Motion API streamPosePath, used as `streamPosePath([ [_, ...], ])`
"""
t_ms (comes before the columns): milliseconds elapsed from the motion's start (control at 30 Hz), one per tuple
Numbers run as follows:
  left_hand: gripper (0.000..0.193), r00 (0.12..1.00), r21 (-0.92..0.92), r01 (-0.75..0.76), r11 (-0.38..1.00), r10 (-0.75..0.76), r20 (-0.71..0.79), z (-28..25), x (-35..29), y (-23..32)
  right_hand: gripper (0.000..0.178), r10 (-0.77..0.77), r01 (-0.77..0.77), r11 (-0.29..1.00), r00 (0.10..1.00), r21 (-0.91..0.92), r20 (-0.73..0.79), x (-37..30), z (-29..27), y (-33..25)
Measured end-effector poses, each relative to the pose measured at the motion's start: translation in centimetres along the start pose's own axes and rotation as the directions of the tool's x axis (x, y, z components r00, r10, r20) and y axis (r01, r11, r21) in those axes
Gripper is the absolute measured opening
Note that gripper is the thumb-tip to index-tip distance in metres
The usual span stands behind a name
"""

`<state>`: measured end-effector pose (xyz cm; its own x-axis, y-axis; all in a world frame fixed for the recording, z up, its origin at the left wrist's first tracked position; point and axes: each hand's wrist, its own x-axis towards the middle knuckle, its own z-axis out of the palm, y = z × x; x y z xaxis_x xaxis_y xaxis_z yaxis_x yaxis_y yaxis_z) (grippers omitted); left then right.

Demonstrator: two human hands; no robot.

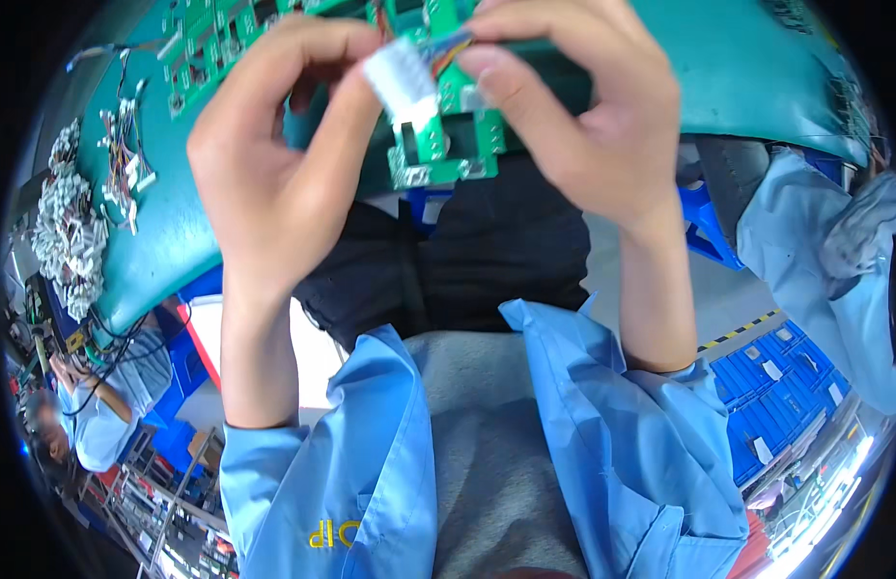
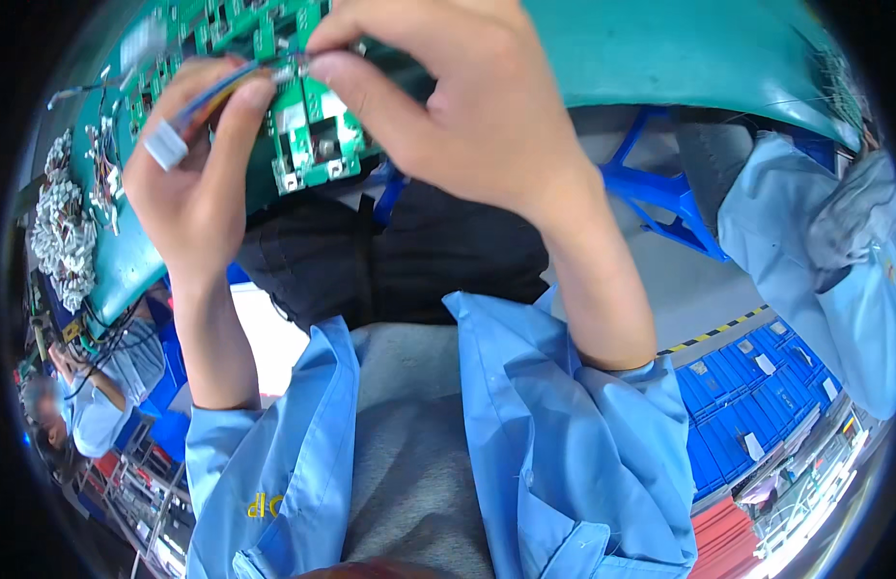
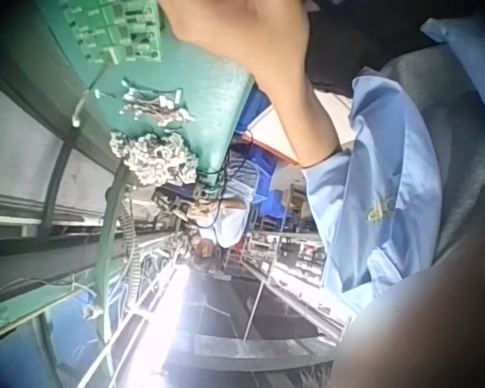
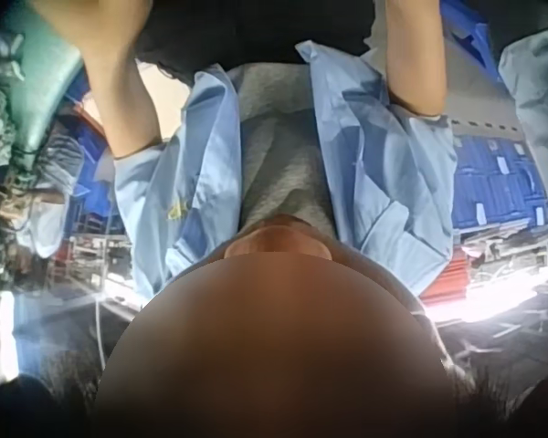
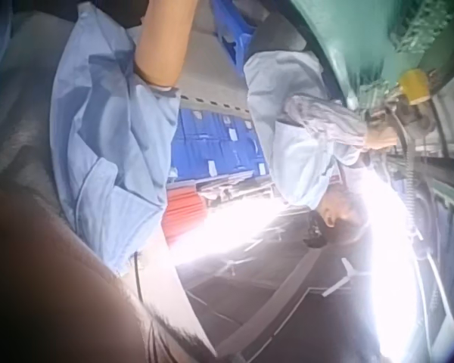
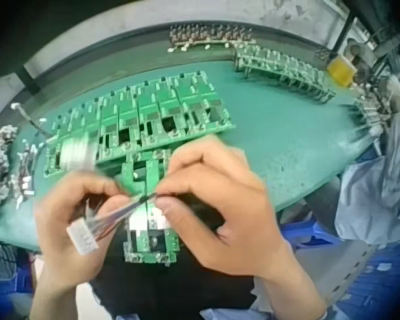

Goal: Assembling wire harnesses and connectors onto printed circuit boards.

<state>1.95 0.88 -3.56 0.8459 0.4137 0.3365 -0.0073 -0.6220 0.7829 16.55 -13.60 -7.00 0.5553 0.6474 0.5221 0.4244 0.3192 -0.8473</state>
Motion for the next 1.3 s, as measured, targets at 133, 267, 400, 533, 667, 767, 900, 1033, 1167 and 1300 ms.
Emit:
streamPosePath([
  [133, 0.011, 0.992, 0.063, -0.11, 0.992, 0.114, -0.056, 1.0, 0.1, -0.3, 0.02, -0.08, 0.13, 0.929, 0.985, -0.347, 0.154, 0.4, -1.4, -0.5],
  [267, 0.011, 0.999, -0.026, 0.033, 0.999, -0.033, 0.0, 0.9, 0.3, 1.2, 0.018, -0.115, 0.16, 0.899, 0.985, -0.407, 0.132, 1.0, -0.8, -2.1],
  [400, 0.011, 1.0, -0.037, 0.022, 0.999, -0.021, 0.008, 0.1, -0.1, 1.9, 0.016, -0.125, 0.237, 0.832, 0.961, -0.501, 0.246, 1.9, -0.4, -2.8],
  [533, 0.011, 1.0, -0.091, -0.007, 0.996, 0.008, 0.001, 0.5, -0.2, 0.8, 0.015, -0.138, 0.291, 0.738, 0.948, -0.609, 0.286, 2.0, -0.5, -2.4],
  [667, 0.01, 0.997, -0.256, 0.031, 0.966, -0.048, -0.059, 0.7, -0.4, -0.4, 0.014, -0.203, 0.382, 0.654, 0.92, -0.653, 0.336, 2.7, 0.0, -2.3],
  [767, 0.014, 0.995, -0.16, -0.092, 0.983, 0.086, -0.044, 0.0, -0.1, -1.0, 0.02, -0.116, 0.388, 0.601, 0.907, -0.699, 0.404, 3.2, -0.2, -3.8],
  [900, 0.015, 0.996, -0.149, -0.08, 0.986, 0.083, 0.013, -0.1, -0.1, -1.4, 0.018, -0.012, 0.257, 0.755, 0.925, -0.603, 0.38, 3.1, -0.4, -3.6],
  [1033, 0.014, 1.0, -0.207, 0.012, 0.978, -0.008, 0.021, -0.1, -0.4, -1.0, 0.015, 0.095, 0.092, 0.863, 0.936, -0.496, 0.339, 2.8, 0.1, -3.4],
  [1167, 0.011, 0.985, -0.264, 0.175, 0.949, -0.166, 0.055, -0.3, 0.1, 0.1, 0.014, 0.227, -0.058, 0.89, 0.917, -0.453, 0.328, 3.1, 0.3, -3.9],
  [1300, 0.01, 0.926, -0.236, 0.372, 0.898, -0.342, 0.158, -0.7, 0.9, 0.9, 0.014, 0.431, -0.236, 0.84, 0.838, -0.489, 0.335, 3.4, 0.2, -4.7],
])
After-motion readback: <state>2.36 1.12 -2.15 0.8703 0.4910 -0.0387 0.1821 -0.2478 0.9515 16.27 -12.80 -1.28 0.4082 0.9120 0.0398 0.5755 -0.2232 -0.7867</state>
